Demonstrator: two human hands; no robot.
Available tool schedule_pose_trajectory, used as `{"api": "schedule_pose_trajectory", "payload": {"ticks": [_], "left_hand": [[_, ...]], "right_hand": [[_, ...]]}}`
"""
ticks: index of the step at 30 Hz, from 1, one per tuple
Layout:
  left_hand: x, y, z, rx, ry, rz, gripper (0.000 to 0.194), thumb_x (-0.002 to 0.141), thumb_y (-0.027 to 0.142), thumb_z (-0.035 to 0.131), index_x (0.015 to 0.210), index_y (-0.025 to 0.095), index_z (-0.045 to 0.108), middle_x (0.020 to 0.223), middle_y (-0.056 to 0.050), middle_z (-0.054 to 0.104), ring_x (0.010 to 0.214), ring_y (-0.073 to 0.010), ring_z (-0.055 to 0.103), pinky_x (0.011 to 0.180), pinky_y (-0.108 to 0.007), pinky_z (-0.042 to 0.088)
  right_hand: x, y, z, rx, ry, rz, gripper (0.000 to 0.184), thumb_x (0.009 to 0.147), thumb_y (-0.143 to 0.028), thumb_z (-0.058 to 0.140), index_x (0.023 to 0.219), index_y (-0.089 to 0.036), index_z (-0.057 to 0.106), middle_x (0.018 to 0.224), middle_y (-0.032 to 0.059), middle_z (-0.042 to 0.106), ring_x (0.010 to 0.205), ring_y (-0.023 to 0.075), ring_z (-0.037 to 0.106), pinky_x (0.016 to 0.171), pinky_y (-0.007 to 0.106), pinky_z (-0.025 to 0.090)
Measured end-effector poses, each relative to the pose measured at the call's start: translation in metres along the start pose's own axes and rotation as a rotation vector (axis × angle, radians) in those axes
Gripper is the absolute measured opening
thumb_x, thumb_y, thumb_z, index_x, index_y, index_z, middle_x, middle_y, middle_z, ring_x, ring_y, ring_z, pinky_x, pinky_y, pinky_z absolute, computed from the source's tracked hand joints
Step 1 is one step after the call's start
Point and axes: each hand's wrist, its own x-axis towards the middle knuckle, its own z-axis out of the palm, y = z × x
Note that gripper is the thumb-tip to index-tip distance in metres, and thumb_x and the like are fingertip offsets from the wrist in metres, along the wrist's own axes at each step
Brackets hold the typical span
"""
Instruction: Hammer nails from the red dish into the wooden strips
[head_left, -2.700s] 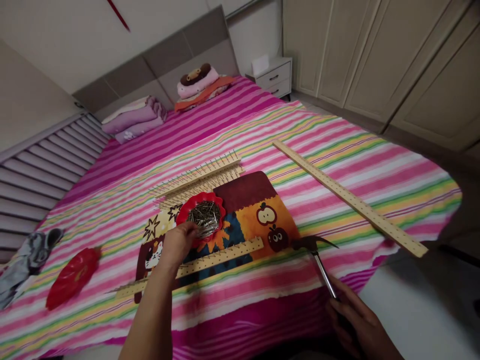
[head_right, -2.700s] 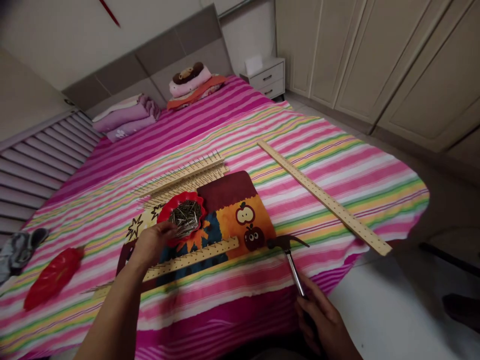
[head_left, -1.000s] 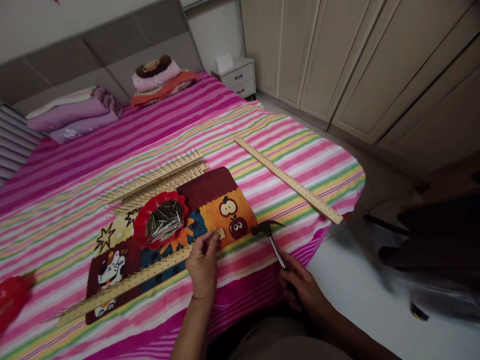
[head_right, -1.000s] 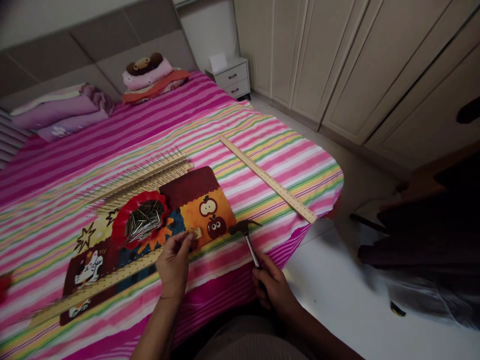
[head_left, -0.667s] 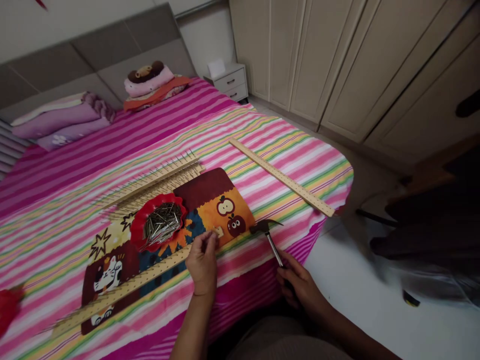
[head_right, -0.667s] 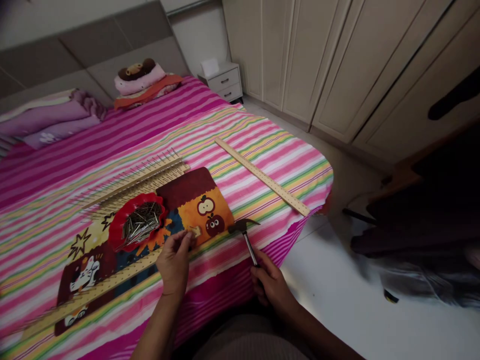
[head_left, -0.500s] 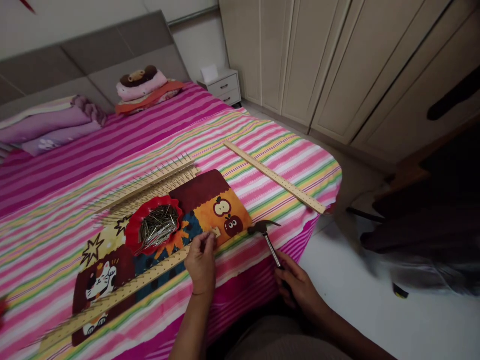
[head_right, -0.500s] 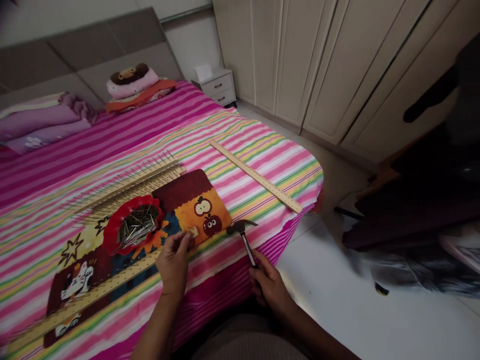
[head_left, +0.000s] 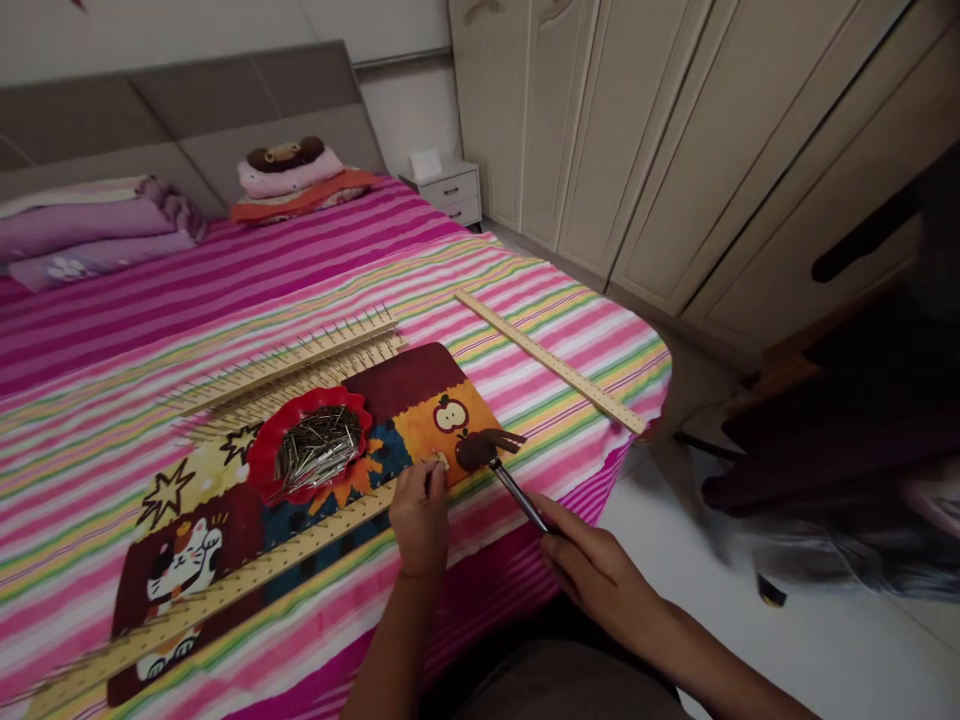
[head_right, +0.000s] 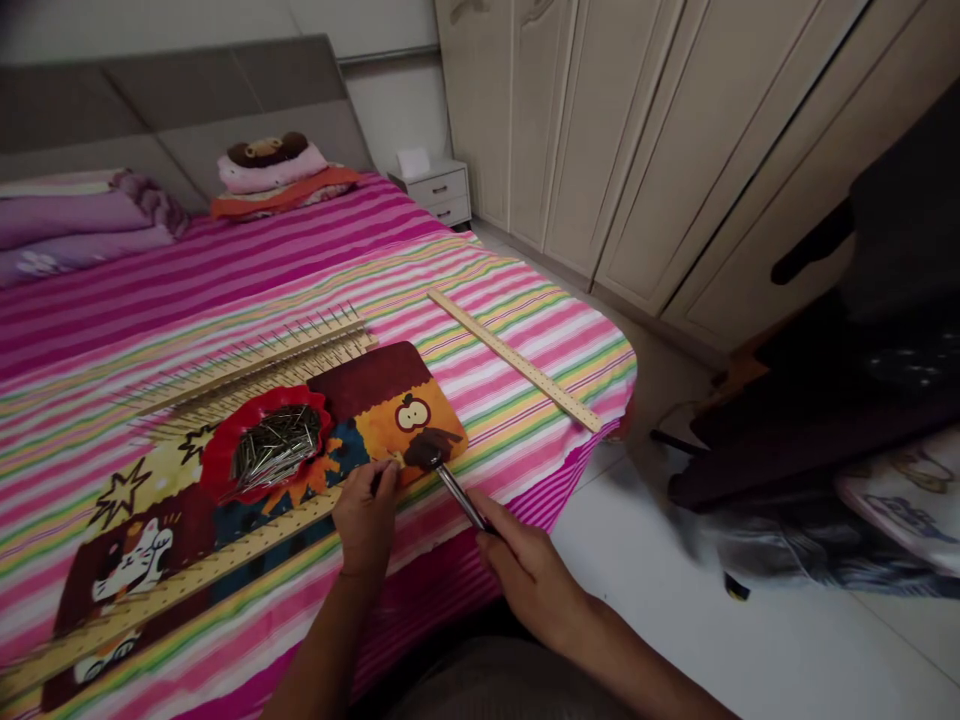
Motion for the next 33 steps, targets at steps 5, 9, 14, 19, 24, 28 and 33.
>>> {"api": "schedule_pose_trajectory", "payload": {"ticks": [5,9,14,19,24,28,33], "left_hand": [[-0.003,-0.002,0.002,0.008,-0.031,0.036,0.019,0.087,0.030,0.051,0.076,0.020,0.063,0.074,-0.001,0.064,0.072,-0.0142,0.059,0.070,-0.026,0.044],[-0.006,-0.003,0.002,-0.034,-0.045,0.063,0.021,0.088,0.029,0.048,0.075,0.020,0.062,0.073,-0.001,0.062,0.072,-0.0143,0.058,0.070,-0.026,0.043],[-0.007,-0.005,0.003,-0.043,-0.045,0.065,0.021,0.089,0.027,0.047,0.073,0.020,0.060,0.071,-0.002,0.061,0.071,-0.0145,0.056,0.068,-0.027,0.042],[-0.006,-0.006,0.007,-0.038,-0.040,0.058,0.020,0.088,0.026,0.047,0.075,0.020,0.061,0.072,-0.002,0.062,0.071,-0.0145,0.057,0.069,-0.027,0.044],[-0.010,0.001,-0.004,-0.072,-0.017,0.103,0.016,0.088,0.024,0.048,0.092,0.019,0.064,0.086,-0.005,0.068,0.080,-0.0155,0.062,0.074,-0.028,0.048],[0.001,-0.001,-0.043,-0.038,-0.024,0.118,0.018,0.088,0.027,0.048,0.090,0.021,0.065,0.086,-0.004,0.069,0.081,-0.0147,0.063,0.076,-0.027,0.048],[0.059,-0.038,-0.103,0.347,-0.030,-0.177,0.020,0.082,0.028,0.053,0.089,0.020,0.069,0.088,-0.005,0.070,0.081,-0.0182,0.063,0.074,-0.029,0.047]], "right_hand": [[0.016,-0.017,0.004,-0.259,-0.097,-0.190,0.046,0.095,-0.022,0.042,0.141,-0.026,0.045,0.120,0.0028,0.066,0.111,0.0190,0.060,0.098,0.030,0.046],[0.018,-0.028,0.007,-0.371,-0.088,-0.247,0.048,0.097,-0.020,0.040,0.145,-0.026,0.039,0.134,0.0034,0.059,0.123,0.0185,0.054,0.106,0.032,0.040],[0.019,-0.032,0.009,-0.460,-0.134,-0.230,0.049,0.096,-0.020,0.040,0.145,-0.023,0.039,0.116,0.0050,0.068,0.104,0.0182,0.065,0.095,0.030,0.050],[0.011,-0.036,0.012,-0.473,-0.061,-0.199,0.046,0.095,-0.026,0.041,0.141,-0.019,0.046,0.092,0.0045,0.071,0.081,0.0172,0.066,0.079,0.027,0.054],[0.001,-0.029,0.010,-0.333,0.044,-0.092,0.048,0.093,-0.036,0.044,0.137,-0.017,0.051,0.072,0.0016,0.063,0.061,0.0143,0.058,0.052,0.020,0.049],[-0.004,-0.012,0.003,-0.187,0.095,0.030,0.055,0.090,-0.045,0.048,0.138,-0.018,0.049,0.065,-0.0009,0.056,0.048,0.0112,0.046,0.037,0.018,0.035],[-0.008,-0.008,0.003,-0.082,0.201,0.158,0.061,0.085,-0.052,0.052,0.136,-0.019,0.052,0.052,-0.0067,0.037,0.043,0.0109,0.032,0.034,0.019,0.024]]}}
